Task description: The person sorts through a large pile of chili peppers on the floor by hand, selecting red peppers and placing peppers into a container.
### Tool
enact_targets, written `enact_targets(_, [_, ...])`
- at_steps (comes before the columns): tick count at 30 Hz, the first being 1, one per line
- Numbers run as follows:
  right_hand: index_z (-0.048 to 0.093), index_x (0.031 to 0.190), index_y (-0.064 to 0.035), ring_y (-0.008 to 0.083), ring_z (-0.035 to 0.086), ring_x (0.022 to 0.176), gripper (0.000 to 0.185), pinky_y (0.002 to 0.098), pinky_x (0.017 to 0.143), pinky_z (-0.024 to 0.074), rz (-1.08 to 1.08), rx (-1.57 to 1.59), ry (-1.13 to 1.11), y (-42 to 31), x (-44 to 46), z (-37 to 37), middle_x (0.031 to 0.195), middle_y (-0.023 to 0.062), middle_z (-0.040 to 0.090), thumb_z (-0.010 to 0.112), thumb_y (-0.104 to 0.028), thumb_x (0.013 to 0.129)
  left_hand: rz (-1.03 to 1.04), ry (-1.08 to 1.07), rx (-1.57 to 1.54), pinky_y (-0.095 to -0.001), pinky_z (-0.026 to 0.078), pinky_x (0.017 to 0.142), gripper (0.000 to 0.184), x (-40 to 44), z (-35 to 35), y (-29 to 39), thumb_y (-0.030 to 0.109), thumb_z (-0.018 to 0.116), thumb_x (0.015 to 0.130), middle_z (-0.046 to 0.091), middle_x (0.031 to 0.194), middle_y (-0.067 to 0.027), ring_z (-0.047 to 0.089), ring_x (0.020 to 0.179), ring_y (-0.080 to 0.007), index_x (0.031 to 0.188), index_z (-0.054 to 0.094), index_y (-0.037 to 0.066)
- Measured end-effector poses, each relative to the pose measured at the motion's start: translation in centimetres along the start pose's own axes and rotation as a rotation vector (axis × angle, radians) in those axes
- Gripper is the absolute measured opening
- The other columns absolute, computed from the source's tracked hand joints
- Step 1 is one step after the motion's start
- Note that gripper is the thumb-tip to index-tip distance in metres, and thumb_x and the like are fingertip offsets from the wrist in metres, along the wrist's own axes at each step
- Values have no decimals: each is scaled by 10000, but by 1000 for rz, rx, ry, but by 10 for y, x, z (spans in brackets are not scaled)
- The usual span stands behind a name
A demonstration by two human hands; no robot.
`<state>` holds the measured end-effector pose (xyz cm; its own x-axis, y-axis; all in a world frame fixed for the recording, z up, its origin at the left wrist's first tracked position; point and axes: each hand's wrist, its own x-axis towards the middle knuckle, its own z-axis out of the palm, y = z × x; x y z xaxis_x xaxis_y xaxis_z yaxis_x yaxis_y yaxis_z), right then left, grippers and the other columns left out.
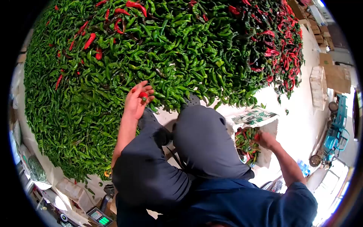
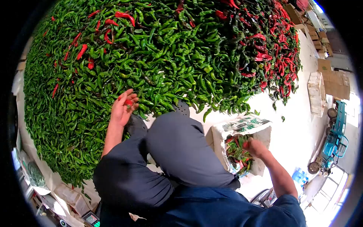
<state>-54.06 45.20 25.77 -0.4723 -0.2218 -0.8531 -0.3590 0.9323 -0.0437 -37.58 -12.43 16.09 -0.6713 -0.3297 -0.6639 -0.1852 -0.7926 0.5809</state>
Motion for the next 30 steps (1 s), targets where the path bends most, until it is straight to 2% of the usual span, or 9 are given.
enact_targets(5, [586,1067,6,291,665,814,482,421,727,503,-278,417,285,-184,83,-74,847,187,660,741,-383,829,28,-202,60,-357,563,750,357,13,0,-8,177,476,1023,643,1091,-125,649,944,-218,1337,492,8])
enact_targets(9, [481,1301,-18,305,649,823,463,412,736,518,-634,508,268,-361,157,-96,967,211,643,627,-148,881,35,-284,-29,-431,466,1020,486,11,4,-22,192,459,1029,476,1399,-180,502,1269,-292,1457,336,-3])
enact_targets(12, [426,1322,28,408,639,896,521,457,767,528,-901,265,185,-456,185,-64,1069,284,607,619,-169,880,83,-85,-197,-405,384,1086,457,24,-18,-26,218,479,1025,470,1426,-128,452,1320,-258,1433,377,38])
enact_targets(15, [389,1318,74,418,629,959,620,475,791,528,-1170,-88,110,-477,195,-35,1131,272,597,651,-242,854,148,27,-339,-448,448,1017,353,30,-52,-27,172,524,1002,586,1268,-123,546,1204,-305,1332,471,60])
enact_targets(16, [465,1246,62,414,625,971,572,477,808,522,-1127,-170,-92,-480,198,-44,1133,257,605,672,-286,842,81,42,-396,-472,491,951,259,33,-70,-33,149,558,981,634,1150,-106,608,1092,-302,1234,526,104])
enact_targets(19, [546,1098,43,400,625,940,474,477,818,517,-699,-185,-66,-476,243,-61,1093,229,618,695,-318,829,43,141,-499,-468,515,899,199,29,-95,-54,145,579,968,645,1058,-90,632,968,-249,1165,547,145])
enact_targets(23, [586,934,-39,361,622,820,348,448,743,514,-757,-325,760,-450,321,-45,886,157,631,735,-315,784,90,128,-444,-402,489,739,188,26,-96,-62,57,610,927,574,858,-28,546,717,-147,1079,569,160])
enact_targets(24, [605,995,-28,298,645,879,370,398,793,505,-732,-414,707,-451,320,-45,928,152,664,749,-288,775,80,165,-392,-352,459,683,214,28,-92,-61,28,626,906,554,805,-5,524,670,-125,1062,571,164])
enact_targets(30, [517,1300,44,224,653,1008,429,343,905,514,-658,1291,-584,-464,261,-94,1171,163,659,591,-132,915,35,46,-304,-369,503,748,336,33,-86,-45,17,611,888,625,1013,-59,583,764,-153,1219,560,49])
